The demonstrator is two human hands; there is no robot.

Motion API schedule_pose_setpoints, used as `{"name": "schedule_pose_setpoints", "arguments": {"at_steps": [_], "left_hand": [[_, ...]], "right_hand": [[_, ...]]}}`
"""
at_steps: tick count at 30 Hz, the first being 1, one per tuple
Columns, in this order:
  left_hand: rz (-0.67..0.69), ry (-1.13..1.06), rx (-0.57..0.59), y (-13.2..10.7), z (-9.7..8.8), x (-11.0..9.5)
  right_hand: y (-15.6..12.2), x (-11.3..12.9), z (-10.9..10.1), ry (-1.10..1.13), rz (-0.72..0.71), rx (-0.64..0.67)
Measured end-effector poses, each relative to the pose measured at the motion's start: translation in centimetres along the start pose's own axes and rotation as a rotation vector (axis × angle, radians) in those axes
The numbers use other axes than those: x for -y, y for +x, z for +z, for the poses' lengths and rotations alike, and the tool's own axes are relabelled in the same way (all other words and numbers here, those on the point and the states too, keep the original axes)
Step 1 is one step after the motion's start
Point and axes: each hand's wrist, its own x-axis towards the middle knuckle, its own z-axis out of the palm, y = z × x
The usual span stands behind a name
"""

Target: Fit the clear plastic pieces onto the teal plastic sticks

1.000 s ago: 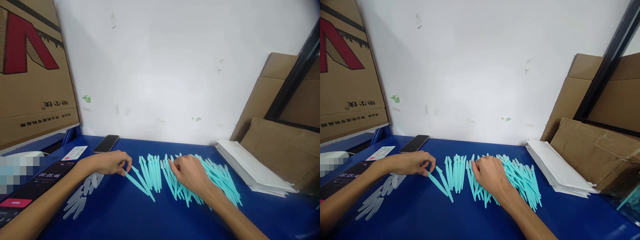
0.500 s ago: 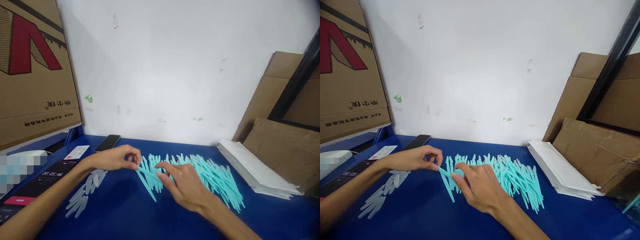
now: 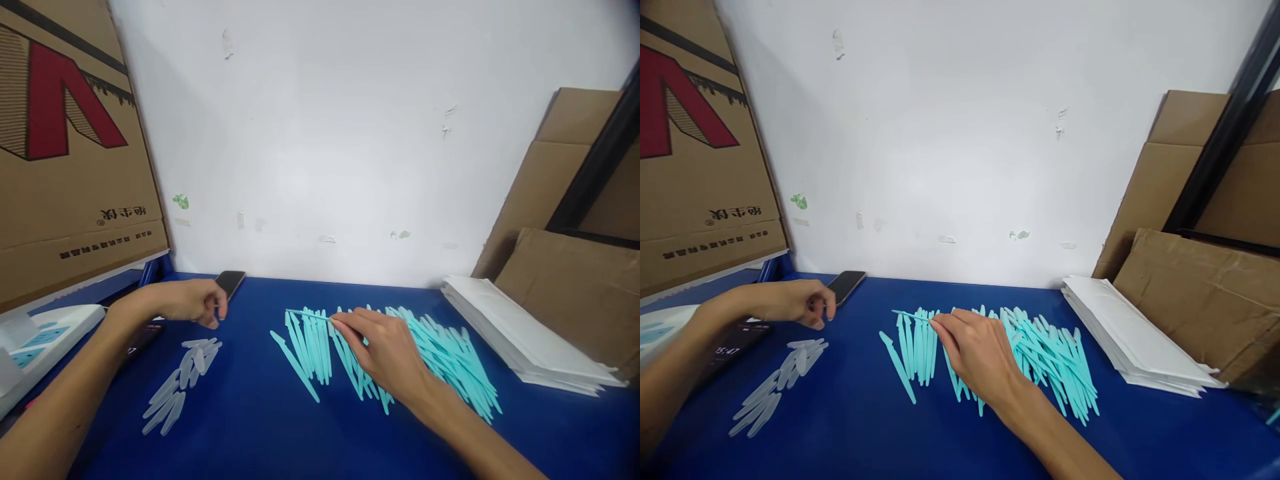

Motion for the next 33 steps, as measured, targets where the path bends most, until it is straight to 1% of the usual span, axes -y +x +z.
{"name": "schedule_pose_setpoints", "arguments": {"at_steps": [2, 3, 4, 6, 9, 12, 16, 18, 20, 22, 23, 24, 26, 27, 29, 30, 33], "left_hand": [[-0.222, 0.067, 0.007, 0.3, 0.1, 1.8], [-0.313, 0.074, 0.027, 0.5, 0.4, 2.3], [-0.355, 0.056, 0.03, 0.6, 0.6, 2.5], [-0.388, 0.017, 0.039, 0.6, 1.1, 2.1], [-0.387, -0.01, 0.049, 0.5, 1.5, 0.9], [-0.376, -0.009, 0.044, 0.5, 1.6, 0.3], [-0.309, -0.001, 0.019, 0.8, 1.8, 0.2], [-0.239, 0.003, -0.013, 1.1, 1.7, -0.2], [-0.087, 0.018, -0.116, 1.4, 1.7, -1.2], [0.126, 0.039, -0.291, 1.8, 1.8, -2.4], [0.199, 0.04, -0.364, 1.9, 1.9, -3.1], [0.246, 0.033, -0.416, 2.1, 2.2, -3.7], [0.3, -0.016, -0.473, 2.5, 2.9, -4.9], [0.316, -0.072, -0.488, 2.6, 3.4, -5.4], [0.332, -0.276, -0.474, 2.9, 4.4, -6.2], [0.329, -0.408, -0.448, 3.1, 5.0, -6.6], [0.32, -0.748, -0.312, 3.5, 6.3, -7.3]], "right_hand": [[0.0, 0.0, 0.0, -0.002, -0.001, -0.005], [0.0, 0.1, 0.0, -0.005, -0.002, 0.0], [0.0, 0.1, 0.0, -0.01, -0.003, 0.007], [-0.1, 0.0, 0.2, -0.015, -0.006, 0.018], [-0.1, -0.1, 0.4, -0.008, -0.017, 0.014], [-0.1, -0.1, 0.4, -0.007, -0.029, 0.002], [-0.1, -0.1, 0.4, -0.036, -0.043, -0.014], [-0.1, -0.1, 0.4, -0.056, -0.054, -0.039], [-0.1, -0.2, 0.3, -0.061, -0.068, -0.08], [-0.1, -0.3, 0.3, -0.043, -0.077, -0.12], [-0.1, -0.3, 0.2, -0.029, -0.076, -0.136], [0.0, -0.4, 0.1, -0.014, -0.073, -0.145], [0.0, -0.6, -0.1, 0.011, -0.064, -0.153], [0.1, -0.7, -0.1, 0.019, -0.061, -0.156], [0.1, -0.9, -0.3, 0.026, -0.066, -0.168], [0.1, -1.0, -0.4, 0.027, -0.071, -0.177], [0.1, -1.0, -0.5, 0.033, -0.097, -0.204]]}}
